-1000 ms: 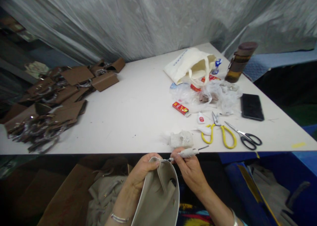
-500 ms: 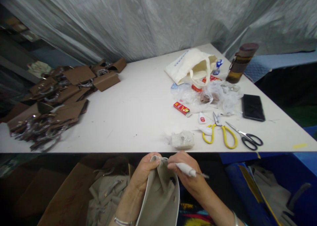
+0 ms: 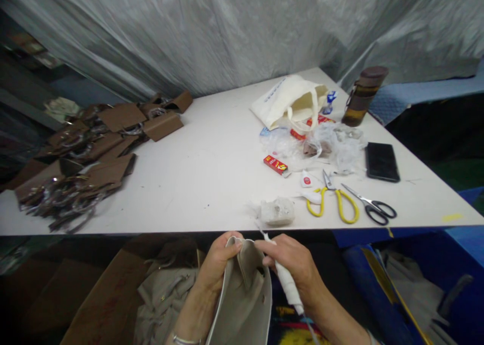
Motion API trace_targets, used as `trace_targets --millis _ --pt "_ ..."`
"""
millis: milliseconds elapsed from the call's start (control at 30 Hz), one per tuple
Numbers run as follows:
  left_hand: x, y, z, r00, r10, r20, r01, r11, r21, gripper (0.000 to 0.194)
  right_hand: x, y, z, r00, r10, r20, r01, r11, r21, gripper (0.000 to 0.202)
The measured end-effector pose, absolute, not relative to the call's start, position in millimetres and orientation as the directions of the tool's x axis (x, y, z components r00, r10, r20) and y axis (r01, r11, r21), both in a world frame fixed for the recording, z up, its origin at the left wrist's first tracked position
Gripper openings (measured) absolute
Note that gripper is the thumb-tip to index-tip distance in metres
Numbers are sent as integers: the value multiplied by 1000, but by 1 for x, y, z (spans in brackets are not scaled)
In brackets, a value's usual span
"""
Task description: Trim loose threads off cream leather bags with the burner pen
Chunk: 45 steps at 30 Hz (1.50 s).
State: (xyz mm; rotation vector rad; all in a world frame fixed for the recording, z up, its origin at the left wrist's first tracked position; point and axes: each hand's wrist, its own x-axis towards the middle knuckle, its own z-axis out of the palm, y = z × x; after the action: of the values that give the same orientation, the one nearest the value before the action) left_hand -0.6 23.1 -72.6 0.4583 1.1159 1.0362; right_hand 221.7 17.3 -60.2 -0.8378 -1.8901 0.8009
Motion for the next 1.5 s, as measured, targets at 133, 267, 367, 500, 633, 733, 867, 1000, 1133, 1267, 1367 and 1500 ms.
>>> trace_targets --millis 133,267,367,500,633,733,867,1000,1133,1267,1367,1500 --pt "3 17 -57 54 877 -477 -369 461 807 39 209 13 -62 -299 910 286 164 345 -924 32" --pt "4 6 -49 6 916 -400 -272 387 881 36 188 13 -57 -305 938 166 179 227 -957 26" --pt "3 -2 -43 -67 940 -333 -154 321 935 30 177 11 -51 -346 933 97 242 189 -952 27" --pt "4 -11 -30 -180 959 -219 109 241 964 15 170 5 -49 -356 932 67 263 168 -950 21" --pt "6 -16 -21 -264 959 -104 293 182 939 2 167 1 -52 -342 939 29 201 103 -974 23" --pt "6 -19 -21 -278 957 -84 344 181 921 4 164 1 -52 -334 942 -20 164 38 -986 26" --pt "7 -21 -19 -261 959 -109 357 201 912 4 162 3 -48 -321 945 -56 142 -11 -990 30" --pt "6 -24 -11 -211 964 -163 312 225 923 3 162 3 -47 -327 944 -43 132 0 -991 31" --pt "4 -28 -9 -167 972 -168 281 210 936 6 165 2 -47 -323 946 -23 177 37 -983 33" --pt "2 -31 -14 -116 979 -169 220 191 957 12 166 0 -45 -324 945 42 248 128 -960 32" --pt "-1 -30 -17 -110 977 -183 146 198 969 16 163 -3 -45 -311 943 119 318 222 -922 27" --pt "-18 -36 -5 -204 977 -57 173 94 980 18 161 -2 -50 -258 955 149 383 242 -892 21"
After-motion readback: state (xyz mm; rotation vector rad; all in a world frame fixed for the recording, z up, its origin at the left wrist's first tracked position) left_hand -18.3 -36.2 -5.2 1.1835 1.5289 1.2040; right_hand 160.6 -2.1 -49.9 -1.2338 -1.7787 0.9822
